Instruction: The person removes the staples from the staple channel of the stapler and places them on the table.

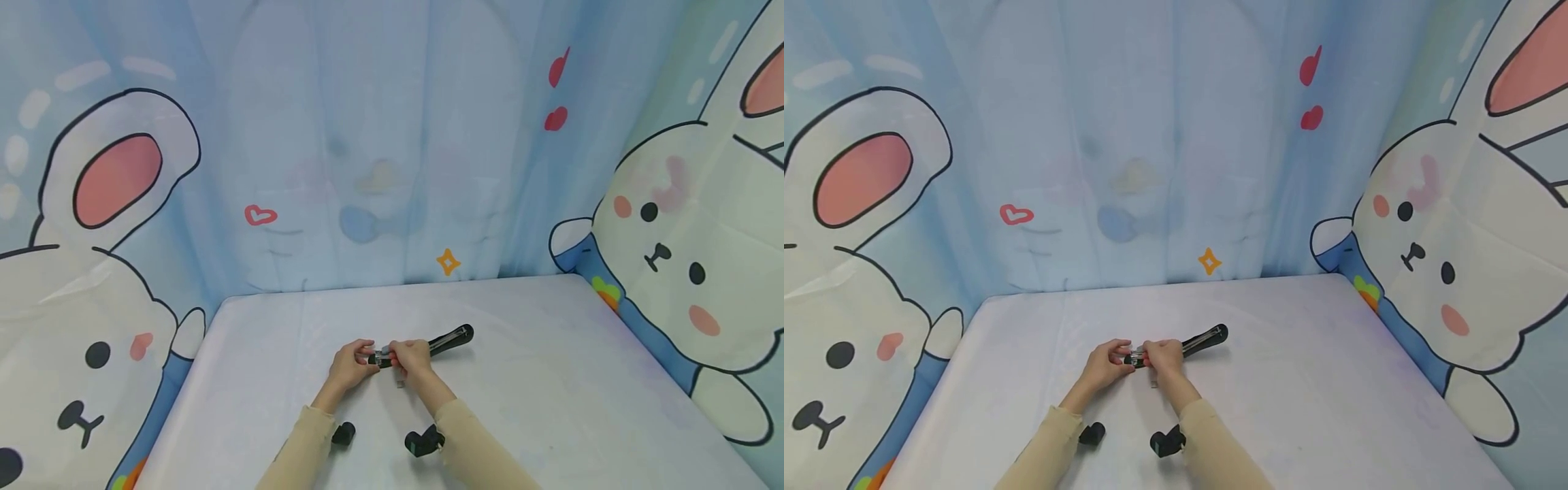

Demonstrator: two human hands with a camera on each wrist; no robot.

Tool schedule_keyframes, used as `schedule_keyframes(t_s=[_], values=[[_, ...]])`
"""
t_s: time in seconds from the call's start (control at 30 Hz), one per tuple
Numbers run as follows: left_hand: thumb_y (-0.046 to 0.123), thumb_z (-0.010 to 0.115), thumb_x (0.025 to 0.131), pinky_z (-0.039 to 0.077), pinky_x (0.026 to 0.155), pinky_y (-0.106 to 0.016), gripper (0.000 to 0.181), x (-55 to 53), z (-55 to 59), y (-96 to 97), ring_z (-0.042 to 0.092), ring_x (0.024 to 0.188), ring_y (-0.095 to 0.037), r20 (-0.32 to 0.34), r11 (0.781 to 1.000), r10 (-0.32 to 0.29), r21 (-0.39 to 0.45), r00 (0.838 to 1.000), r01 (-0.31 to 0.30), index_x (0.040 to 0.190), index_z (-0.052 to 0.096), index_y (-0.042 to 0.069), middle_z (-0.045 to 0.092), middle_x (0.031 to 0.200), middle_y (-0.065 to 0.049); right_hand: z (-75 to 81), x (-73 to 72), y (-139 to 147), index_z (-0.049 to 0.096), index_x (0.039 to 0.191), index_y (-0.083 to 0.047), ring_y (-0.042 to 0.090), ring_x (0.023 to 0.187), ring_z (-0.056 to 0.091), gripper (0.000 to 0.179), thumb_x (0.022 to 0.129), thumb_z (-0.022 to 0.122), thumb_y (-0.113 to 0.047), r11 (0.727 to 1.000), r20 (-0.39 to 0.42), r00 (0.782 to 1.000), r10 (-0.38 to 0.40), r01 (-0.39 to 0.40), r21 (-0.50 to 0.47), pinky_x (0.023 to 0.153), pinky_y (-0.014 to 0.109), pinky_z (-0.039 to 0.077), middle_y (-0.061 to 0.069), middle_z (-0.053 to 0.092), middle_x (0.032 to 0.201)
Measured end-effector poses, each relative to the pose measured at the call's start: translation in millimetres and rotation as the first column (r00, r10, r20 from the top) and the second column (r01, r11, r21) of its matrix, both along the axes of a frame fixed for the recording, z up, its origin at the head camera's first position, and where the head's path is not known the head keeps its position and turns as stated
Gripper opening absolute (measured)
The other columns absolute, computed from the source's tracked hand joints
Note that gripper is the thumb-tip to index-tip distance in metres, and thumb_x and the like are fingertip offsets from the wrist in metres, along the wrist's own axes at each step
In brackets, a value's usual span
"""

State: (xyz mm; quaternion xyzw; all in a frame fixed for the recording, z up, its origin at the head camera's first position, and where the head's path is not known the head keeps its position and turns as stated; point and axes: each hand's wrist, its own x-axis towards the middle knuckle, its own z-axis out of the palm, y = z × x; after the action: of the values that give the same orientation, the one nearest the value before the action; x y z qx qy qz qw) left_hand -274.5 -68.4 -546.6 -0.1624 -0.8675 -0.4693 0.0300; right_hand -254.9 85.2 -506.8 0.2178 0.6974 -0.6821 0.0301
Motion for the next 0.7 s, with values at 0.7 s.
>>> schedule_keyframes(t_s=[0.7], values=[[0.003, 0.083, 0.072, 0.045, 0.067, -0.029, 0.051, 0.4, -0.7, 0.7, 0.058, 0.074, -0.014, 0.041, 1.000, 0.008, 0.006, 0.999, -0.008, 0.121, 0.066, 0.001, 0.073, 0.104, -0.013, -1.5, 19.3, 45.0, 0.068, 0.081, -0.004, 0.006, 0.050, 0.049, 0.008, 0.083, 0.064, -0.010, 0.992, 0.042, 0.995, 0.092, -0.096, 0.087, 0.047, 0.022, 0.032, -0.004, 0.058, 0.060]])
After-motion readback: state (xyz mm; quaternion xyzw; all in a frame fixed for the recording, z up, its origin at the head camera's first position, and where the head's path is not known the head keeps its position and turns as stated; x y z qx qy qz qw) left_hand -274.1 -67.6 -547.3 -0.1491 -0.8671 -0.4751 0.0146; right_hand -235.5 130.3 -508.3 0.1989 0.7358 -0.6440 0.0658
